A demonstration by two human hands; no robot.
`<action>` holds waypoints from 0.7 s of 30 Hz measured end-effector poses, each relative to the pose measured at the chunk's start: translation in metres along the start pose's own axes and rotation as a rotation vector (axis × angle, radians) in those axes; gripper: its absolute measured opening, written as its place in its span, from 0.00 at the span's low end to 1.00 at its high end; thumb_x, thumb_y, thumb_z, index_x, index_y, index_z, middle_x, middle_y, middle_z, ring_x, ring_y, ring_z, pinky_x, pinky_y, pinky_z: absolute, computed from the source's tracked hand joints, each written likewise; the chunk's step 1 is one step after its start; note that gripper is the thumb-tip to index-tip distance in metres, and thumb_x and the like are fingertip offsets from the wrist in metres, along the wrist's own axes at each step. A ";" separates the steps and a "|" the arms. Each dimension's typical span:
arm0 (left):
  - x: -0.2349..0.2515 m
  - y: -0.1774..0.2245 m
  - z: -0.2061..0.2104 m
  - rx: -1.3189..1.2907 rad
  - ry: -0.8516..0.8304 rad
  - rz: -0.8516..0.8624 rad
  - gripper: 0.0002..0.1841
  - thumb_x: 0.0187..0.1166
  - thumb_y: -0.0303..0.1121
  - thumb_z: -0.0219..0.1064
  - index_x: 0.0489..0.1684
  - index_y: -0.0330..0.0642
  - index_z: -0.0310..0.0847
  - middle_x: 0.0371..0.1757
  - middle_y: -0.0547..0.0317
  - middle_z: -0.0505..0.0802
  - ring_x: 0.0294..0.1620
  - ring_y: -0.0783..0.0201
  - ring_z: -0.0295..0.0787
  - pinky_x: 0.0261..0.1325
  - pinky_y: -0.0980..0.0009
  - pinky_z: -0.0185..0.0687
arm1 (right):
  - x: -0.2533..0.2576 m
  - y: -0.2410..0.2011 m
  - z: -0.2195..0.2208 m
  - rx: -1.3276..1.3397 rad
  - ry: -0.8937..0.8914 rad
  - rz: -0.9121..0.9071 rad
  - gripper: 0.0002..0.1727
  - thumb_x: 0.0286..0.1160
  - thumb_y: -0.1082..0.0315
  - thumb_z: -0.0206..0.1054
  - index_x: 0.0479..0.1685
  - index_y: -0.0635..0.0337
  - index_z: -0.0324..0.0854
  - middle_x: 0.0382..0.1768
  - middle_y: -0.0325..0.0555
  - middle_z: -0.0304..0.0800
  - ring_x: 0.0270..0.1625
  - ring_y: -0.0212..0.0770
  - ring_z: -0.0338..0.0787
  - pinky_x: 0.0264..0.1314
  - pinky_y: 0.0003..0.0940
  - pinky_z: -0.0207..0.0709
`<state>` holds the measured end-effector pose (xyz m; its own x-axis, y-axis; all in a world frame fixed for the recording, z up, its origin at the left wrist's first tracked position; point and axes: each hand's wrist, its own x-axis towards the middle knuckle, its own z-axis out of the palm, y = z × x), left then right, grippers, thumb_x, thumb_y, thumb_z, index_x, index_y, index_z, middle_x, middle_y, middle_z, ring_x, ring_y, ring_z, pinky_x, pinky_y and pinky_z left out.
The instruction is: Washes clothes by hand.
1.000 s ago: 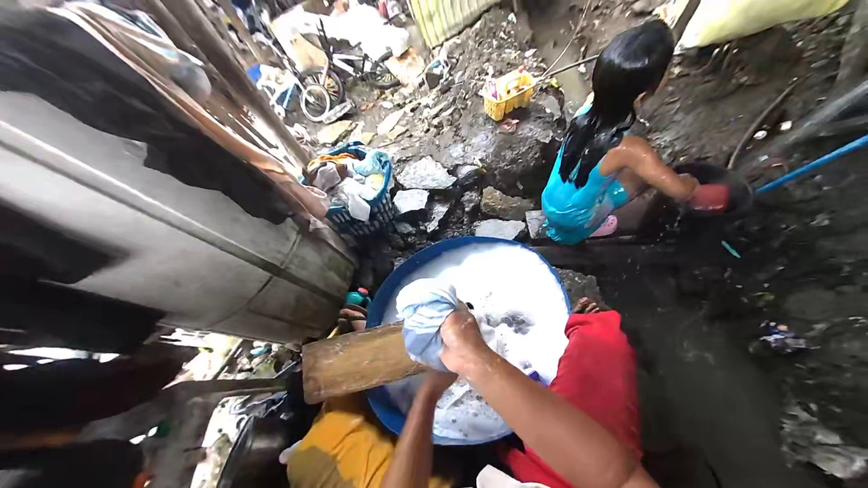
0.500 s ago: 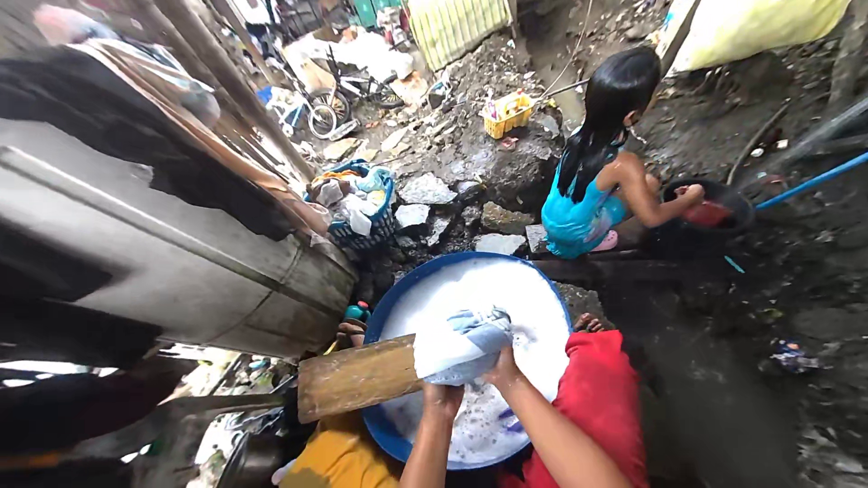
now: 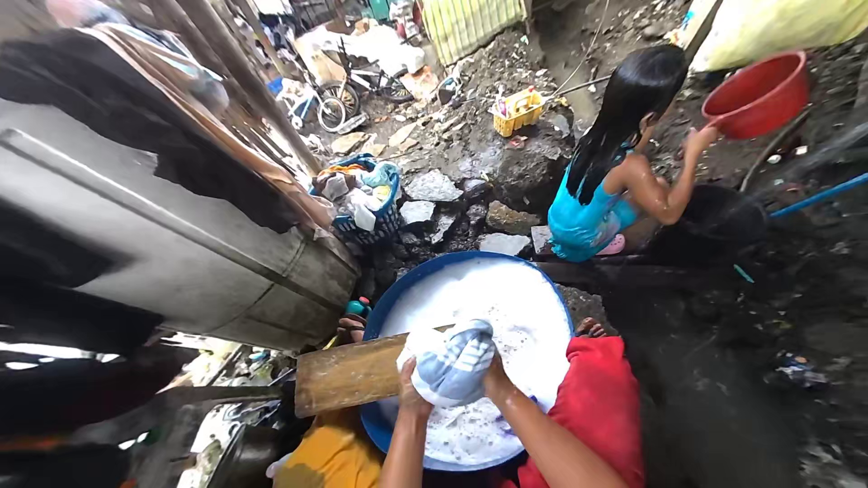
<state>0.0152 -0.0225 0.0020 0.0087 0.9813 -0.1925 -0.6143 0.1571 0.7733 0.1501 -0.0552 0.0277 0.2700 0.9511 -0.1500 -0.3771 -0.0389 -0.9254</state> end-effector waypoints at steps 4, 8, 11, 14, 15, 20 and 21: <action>-0.006 0.033 0.018 0.461 -0.037 0.123 0.11 0.78 0.26 0.50 0.50 0.35 0.76 0.36 0.67 0.91 0.40 0.77 0.90 0.49 0.74 0.88 | 0.009 -0.011 0.005 0.274 0.130 0.287 0.19 0.95 0.70 0.40 0.69 0.69 0.72 0.53 0.53 0.85 0.54 0.35 0.85 0.60 0.32 0.80; -0.010 0.037 0.023 0.624 -0.220 0.181 0.17 0.55 0.26 0.66 0.46 0.35 0.81 0.38 0.67 0.93 0.41 0.77 0.90 0.49 0.73 0.89 | -0.006 0.011 -0.018 0.212 0.015 0.543 0.24 0.98 0.64 0.37 0.80 0.70 0.66 0.69 0.58 0.80 0.65 0.40 0.82 0.70 0.35 0.75; -0.018 0.028 0.025 0.406 -0.161 0.075 0.12 0.64 0.28 0.59 0.45 0.40 0.80 0.34 0.68 0.94 0.37 0.75 0.92 0.43 0.72 0.91 | -0.010 0.008 -0.023 0.023 -0.070 0.580 0.25 0.99 0.62 0.38 0.77 0.71 0.70 0.65 0.60 0.83 0.62 0.41 0.83 0.67 0.37 0.77; -0.018 0.025 0.037 0.059 0.092 -0.026 0.17 0.86 0.38 0.38 0.46 0.46 0.75 0.34 0.65 0.93 0.38 0.70 0.93 0.42 0.66 0.92 | 0.013 0.020 -0.013 0.088 -0.153 0.491 0.24 0.98 0.62 0.37 0.75 0.66 0.71 0.59 0.51 0.85 0.57 0.35 0.84 0.62 0.34 0.79; -0.014 0.026 0.042 -0.075 0.222 -0.065 0.21 0.90 0.45 0.36 0.48 0.46 0.75 0.35 0.61 0.91 0.39 0.65 0.92 0.42 0.61 0.91 | 0.021 0.022 -0.010 0.177 -0.170 0.381 0.24 0.97 0.64 0.38 0.79 0.65 0.70 0.64 0.50 0.85 0.62 0.33 0.84 0.69 0.32 0.78; 0.002 0.031 0.049 -0.182 0.450 -0.074 0.28 0.91 0.57 0.37 0.69 0.46 0.71 0.58 0.51 0.87 0.59 0.54 0.86 0.60 0.46 0.83 | 0.026 0.018 -0.003 0.556 -0.294 0.325 0.32 0.94 0.48 0.28 0.77 0.57 0.67 0.59 0.49 0.88 0.61 0.43 0.89 0.62 0.46 0.85; 0.004 0.032 0.053 -0.066 0.460 -0.019 0.24 0.93 0.51 0.38 0.67 0.44 0.71 0.54 0.51 0.87 0.55 0.56 0.87 0.56 0.50 0.85 | 0.023 0.018 0.001 0.574 -0.291 0.365 0.33 0.94 0.46 0.29 0.79 0.58 0.65 0.62 0.53 0.85 0.64 0.47 0.87 0.64 0.50 0.84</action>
<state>0.0374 -0.0075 0.0576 -0.3217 0.8244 -0.4657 -0.6661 0.1525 0.7301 0.1484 -0.0336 0.0083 -0.1773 0.9543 -0.2408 -0.8236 -0.2778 -0.4944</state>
